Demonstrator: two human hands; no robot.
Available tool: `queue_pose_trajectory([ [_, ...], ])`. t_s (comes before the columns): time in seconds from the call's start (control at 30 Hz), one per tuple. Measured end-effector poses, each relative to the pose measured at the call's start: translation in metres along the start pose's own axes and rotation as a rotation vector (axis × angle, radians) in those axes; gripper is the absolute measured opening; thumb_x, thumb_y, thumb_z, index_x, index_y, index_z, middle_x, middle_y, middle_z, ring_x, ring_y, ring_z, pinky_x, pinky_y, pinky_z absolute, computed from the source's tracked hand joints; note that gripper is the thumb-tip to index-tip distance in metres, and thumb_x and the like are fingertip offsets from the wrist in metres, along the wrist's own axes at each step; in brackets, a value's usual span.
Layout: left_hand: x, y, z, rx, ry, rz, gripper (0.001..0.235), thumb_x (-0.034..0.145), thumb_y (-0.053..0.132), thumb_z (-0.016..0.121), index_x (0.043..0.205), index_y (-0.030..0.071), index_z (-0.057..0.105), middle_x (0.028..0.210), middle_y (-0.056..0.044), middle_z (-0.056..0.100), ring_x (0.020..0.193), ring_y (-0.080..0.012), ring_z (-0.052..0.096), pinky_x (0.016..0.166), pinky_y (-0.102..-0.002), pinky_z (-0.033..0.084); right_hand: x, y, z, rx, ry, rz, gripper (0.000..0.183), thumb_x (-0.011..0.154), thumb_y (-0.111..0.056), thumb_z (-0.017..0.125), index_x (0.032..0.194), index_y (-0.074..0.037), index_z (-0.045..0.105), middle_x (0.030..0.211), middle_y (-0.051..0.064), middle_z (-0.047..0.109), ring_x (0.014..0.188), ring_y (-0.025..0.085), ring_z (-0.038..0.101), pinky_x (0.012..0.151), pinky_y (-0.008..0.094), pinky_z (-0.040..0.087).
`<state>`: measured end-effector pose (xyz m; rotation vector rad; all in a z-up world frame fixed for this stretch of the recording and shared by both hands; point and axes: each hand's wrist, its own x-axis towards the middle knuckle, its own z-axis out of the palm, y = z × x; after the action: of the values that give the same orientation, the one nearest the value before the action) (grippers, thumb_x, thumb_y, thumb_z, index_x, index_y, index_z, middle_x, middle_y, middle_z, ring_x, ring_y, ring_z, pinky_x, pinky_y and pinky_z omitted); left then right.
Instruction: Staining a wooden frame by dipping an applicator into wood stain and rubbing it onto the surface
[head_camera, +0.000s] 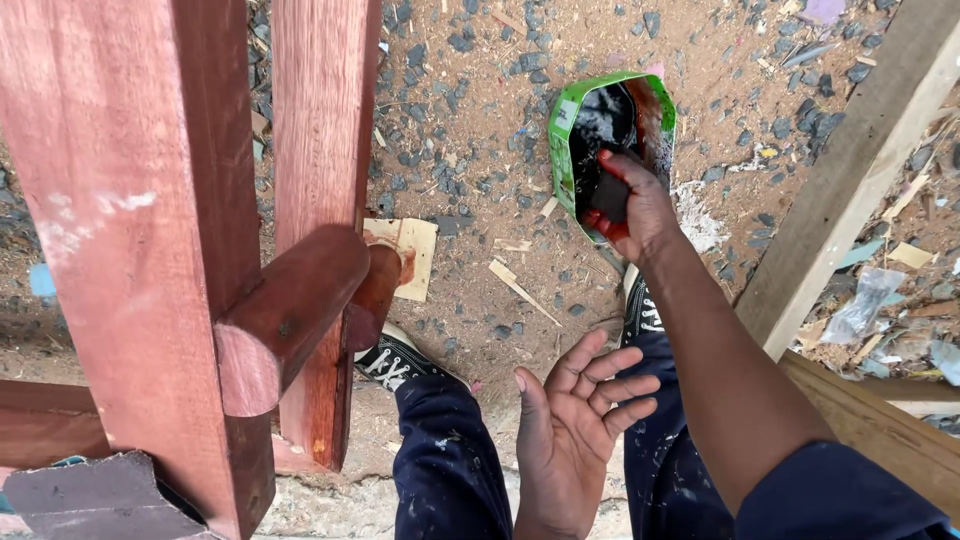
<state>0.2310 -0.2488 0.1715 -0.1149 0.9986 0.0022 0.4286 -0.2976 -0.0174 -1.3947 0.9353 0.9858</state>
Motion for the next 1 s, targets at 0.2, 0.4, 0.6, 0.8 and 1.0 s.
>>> queue_pose_trajectory([
  [0.2, 0.0, -0.003, 0.001, 0.028, -0.002, 0.001, 0.092, 0.09, 0.071, 0.027, 0.147, 0.003, 0.053, 0.136, -0.027, 0.064, 0.112, -0.036, 0.069, 0.096, -0.045, 0.057, 0.023, 0.011, -0.022, 0.172, -0.085, -0.028, 0.028, 0.071, -0.004, 0.072, 0.099, -0.002, 0.067, 0.095, 0.019, 0.075, 0.077, 0.031, 0.075, 0.061, 0.039, 0.066],
  [0.4, 0.0, -0.006, 0.003, 0.059, -0.007, -0.007, 0.091, 0.089, 0.069, 0.03, 0.148, 0.003, 0.052, 0.136, -0.027, 0.064, 0.111, -0.0355, 0.07, 0.096, -0.044, 0.057, -0.005, -0.011, 0.008, 0.087, 0.081, -0.117, 0.072, 0.067, -0.029, 0.085, 0.131, -0.004, 0.063, 0.123, 0.018, 0.075, 0.109, 0.036, 0.075, 0.088, 0.052, 0.065],
  [0.6, 0.001, -0.011, 0.002, 0.043, 0.016, -0.027, 0.092, 0.088, 0.07, 0.032, 0.146, 0.001, 0.054, 0.135, -0.029, 0.064, 0.108, -0.0364, 0.07, 0.093, -0.043, 0.059, -0.011, -0.023, 0.025, -0.079, 0.262, 0.029, 0.074, 0.074, -0.062, 0.062, 0.133, -0.016, 0.063, 0.136, 0.007, 0.073, 0.129, 0.033, 0.067, 0.101, 0.057, 0.057],
  [0.8, 0.0, -0.011, 0.007, 0.075, 0.024, -0.035, 0.091, 0.089, 0.069, 0.033, 0.146, 0.001, 0.053, 0.134, -0.029, 0.063, 0.107, -0.035, 0.07, 0.093, -0.043, 0.058, 0.0, -0.018, 0.024, -0.123, 0.377, 0.059, 0.063, 0.086, -0.048, 0.05, 0.142, -0.021, 0.059, 0.165, 0.006, 0.043, 0.153, 0.034, 0.033, 0.117, 0.069, 0.018],
  [1.0, 0.0, -0.013, 0.005, 0.087, 0.002, -0.017, 0.088, 0.092, 0.067, 0.031, 0.146, 0.001, 0.053, 0.135, -0.029, 0.063, 0.108, -0.0342, 0.07, 0.094, -0.043, 0.058, 0.015, -0.005, 0.012, -0.17, 0.339, -0.059, 0.057, 0.087, -0.041, 0.046, 0.14, -0.028, 0.063, 0.169, -0.001, 0.034, 0.157, 0.026, 0.022, 0.117, 0.07, 0.008],
])
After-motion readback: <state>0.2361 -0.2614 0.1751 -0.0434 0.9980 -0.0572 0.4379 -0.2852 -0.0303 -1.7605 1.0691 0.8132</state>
